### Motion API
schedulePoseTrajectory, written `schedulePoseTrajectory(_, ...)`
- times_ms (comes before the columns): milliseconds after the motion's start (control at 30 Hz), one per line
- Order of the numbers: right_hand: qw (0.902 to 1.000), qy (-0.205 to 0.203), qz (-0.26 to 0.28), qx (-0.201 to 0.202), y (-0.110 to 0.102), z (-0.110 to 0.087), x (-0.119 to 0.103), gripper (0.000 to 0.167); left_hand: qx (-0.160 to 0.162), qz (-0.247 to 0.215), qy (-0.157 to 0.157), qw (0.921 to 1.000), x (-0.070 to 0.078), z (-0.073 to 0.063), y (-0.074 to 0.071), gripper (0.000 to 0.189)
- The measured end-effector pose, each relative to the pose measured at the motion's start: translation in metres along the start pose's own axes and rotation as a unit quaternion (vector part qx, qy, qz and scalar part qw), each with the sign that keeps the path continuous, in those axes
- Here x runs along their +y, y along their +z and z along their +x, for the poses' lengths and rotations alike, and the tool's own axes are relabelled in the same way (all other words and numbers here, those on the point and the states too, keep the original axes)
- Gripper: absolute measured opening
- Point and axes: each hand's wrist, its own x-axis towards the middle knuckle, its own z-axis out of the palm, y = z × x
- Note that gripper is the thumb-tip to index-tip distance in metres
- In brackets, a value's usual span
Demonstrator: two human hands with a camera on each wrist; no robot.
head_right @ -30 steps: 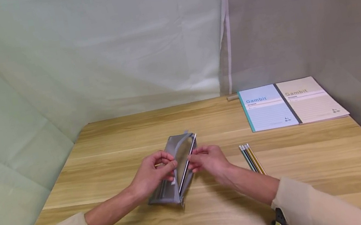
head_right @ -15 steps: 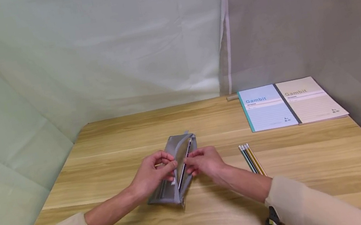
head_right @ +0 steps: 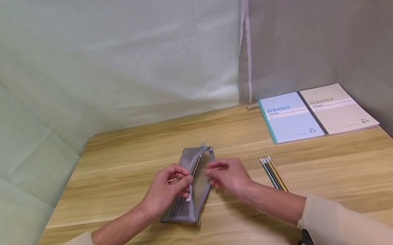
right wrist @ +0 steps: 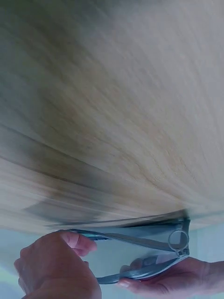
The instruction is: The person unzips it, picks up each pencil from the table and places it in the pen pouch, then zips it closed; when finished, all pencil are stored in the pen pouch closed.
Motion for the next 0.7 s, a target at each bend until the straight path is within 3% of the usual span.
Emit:
schedulePoseTrajectory(367, 0.9975, -0.033, -0.061, 0.01, -0.023, -0.013, 0.0, 0.031, -0.003, -0.011, 0.002, 0.9999, 0.001, -0.001, -0.001, 0.016)
schedulePoseTrajectory(700, 0.9917, -0.015, -0.124, 0.03, -0.078, -0.031, -0.002, 0.041, 0.004, -0.011, -0.006, 0.9999, 0.001, -0.001, -0.002, 0.014)
